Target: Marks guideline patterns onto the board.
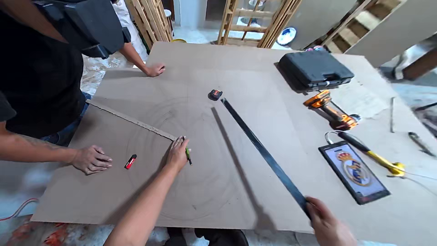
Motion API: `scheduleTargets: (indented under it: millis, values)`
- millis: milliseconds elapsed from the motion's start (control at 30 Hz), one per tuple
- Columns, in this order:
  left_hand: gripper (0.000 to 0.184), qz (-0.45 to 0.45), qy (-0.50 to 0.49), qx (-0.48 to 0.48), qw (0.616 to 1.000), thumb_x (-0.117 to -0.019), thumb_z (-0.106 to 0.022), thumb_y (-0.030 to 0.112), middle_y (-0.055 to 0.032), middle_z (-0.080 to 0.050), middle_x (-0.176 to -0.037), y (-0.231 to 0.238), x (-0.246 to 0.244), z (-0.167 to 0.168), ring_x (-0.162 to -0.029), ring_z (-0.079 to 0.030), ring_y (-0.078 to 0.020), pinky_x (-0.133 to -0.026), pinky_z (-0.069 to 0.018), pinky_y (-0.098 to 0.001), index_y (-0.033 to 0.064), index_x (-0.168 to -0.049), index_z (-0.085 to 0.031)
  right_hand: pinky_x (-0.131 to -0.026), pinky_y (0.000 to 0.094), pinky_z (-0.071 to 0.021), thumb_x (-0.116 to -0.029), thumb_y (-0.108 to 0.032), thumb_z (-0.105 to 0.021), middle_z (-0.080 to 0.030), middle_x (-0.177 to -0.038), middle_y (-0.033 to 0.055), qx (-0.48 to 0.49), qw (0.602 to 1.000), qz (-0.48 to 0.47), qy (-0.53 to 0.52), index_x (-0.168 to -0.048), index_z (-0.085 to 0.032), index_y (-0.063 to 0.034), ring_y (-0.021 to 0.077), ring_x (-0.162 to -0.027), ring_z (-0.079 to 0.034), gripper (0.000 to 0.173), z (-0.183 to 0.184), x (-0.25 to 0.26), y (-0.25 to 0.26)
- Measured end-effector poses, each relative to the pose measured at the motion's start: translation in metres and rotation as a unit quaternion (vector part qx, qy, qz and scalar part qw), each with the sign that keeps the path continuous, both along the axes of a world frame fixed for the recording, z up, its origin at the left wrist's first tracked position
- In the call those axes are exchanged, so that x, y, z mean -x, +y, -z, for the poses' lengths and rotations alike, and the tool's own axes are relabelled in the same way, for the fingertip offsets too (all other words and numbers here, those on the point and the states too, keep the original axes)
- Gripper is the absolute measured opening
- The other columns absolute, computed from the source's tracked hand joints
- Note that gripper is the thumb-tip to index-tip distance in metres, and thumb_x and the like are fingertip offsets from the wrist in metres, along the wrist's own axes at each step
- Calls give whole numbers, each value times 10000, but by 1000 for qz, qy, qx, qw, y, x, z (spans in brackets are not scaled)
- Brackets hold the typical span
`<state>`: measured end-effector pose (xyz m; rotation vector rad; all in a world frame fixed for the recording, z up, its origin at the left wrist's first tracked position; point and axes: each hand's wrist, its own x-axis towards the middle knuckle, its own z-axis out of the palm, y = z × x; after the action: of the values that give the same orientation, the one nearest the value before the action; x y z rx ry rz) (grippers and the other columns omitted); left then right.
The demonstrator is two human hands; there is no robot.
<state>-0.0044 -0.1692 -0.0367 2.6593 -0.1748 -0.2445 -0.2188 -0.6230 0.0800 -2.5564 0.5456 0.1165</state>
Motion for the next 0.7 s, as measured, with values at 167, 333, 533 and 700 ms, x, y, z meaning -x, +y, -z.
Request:
scheduleTargets:
  millis: [167,333,533,700]
  values:
    - [478,-13,-126,84,988,-1014,-629,274,-70,-536,-1533,3,15,-21,-1449,-469,-218,-1218,-371,-432,130,-1465,-570,-904,554,-565,-1123,-233,-399,-715,-1118,247,121,984,-112,-67,-1239,-660,20,353,-1031,-717,382,-85,11,-83]
    - [803,-48,-127,105,985,-950,-702,482,-46,-353,-1663,-20,-4,-21,-1468,-441,-199,-1196,-406,-438,150,-1598,-364,-587,607,-529,-1065,-531,-462,-697,-801,193,209,941,-258,-56,-944,-712,-42,370,-698,-691,561,-99,-137,-128]
    - [682,-183,-91,43,978,-984,-676,429,-56,-462,-1591,-38,-20,23,-1453,-460,-187,-1203,-403,-431,159,-1563,-436,-635,634,-507,-1012,-628,-389,-623,-639,116,255,855,-424,-154,-680,-645,-102,369,-669,-662,672,-28,-410,-144]
    - [489,-214,-165,-28,962,-1050,-541,365,-61,-495,-1571,-29,5,66,-1490,-413,-183,-1263,-321,-436,132,-1481,-549,-821,716,-453,-966,-804,-193,-641,-684,189,258,818,-482,-181,-646,-561,-81,459,-811,-659,873,63,-587,-104]
